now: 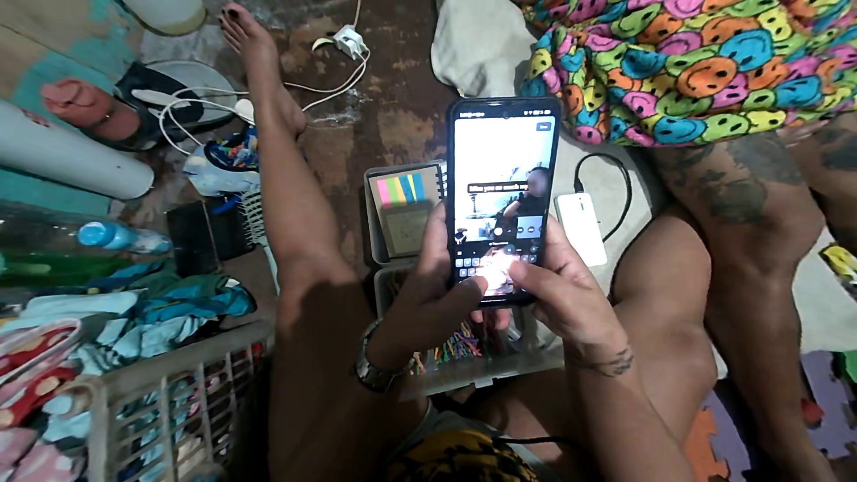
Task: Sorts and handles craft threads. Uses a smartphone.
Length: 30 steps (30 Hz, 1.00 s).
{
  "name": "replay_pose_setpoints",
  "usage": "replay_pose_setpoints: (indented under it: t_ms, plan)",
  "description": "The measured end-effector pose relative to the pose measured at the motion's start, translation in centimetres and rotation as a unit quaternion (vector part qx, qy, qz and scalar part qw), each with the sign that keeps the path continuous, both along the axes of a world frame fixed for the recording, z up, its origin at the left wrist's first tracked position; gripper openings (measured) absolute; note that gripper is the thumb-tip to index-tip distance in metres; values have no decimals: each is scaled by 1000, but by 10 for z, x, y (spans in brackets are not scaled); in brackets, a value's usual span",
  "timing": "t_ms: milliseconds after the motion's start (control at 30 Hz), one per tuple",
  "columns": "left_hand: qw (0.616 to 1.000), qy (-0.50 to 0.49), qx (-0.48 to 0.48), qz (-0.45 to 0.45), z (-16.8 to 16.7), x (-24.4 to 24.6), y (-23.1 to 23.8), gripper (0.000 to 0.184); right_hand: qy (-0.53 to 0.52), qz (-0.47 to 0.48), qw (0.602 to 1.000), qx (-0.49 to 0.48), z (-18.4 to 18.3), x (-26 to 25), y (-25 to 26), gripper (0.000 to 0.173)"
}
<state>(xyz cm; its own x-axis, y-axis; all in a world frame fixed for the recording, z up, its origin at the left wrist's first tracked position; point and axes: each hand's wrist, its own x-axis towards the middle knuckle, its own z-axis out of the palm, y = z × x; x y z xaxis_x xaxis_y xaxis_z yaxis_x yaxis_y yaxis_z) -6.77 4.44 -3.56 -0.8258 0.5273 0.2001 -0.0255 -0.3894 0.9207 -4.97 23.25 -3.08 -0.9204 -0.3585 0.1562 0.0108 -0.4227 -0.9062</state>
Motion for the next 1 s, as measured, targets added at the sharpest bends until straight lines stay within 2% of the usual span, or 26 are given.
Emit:
replay_pose_setpoints:
  t_ms: [100,200,267,467,567,633,800,900,1000]
  plan:
    - [1000,-7,22,4,0,0,1,66,-13,47,997,-51,-1,-2,5,41]
    - [999,-3,29,13,1,-1,3,60,-9,49,997,-51,-2,-2,5,41]
    - [999,-5,31,21,1,-2,4,56,0,45,998,-38,-2,-1,4,47]
    - [998,4,-4,56,1,1,7,61,56,32,997,43,-1,1,4,63]
    - [999,-2,-11,45,3,3,5,63,51,22,997,55,1,2,3,61]
    - [1000,-6,-5,26,3,2,3,73,41,39,998,22,-1,1,6,56]
    - [1000,0,10,5,-2,3,-1,56,13,72,997,-39,-1,0,10,56]
    - [1000,4,1,-2,-1,2,-2,62,5,72,996,-44,-2,0,10,58]
    - [1000,3,-9,2,1,2,-2,64,-3,83,994,-68,-3,-1,10,50]
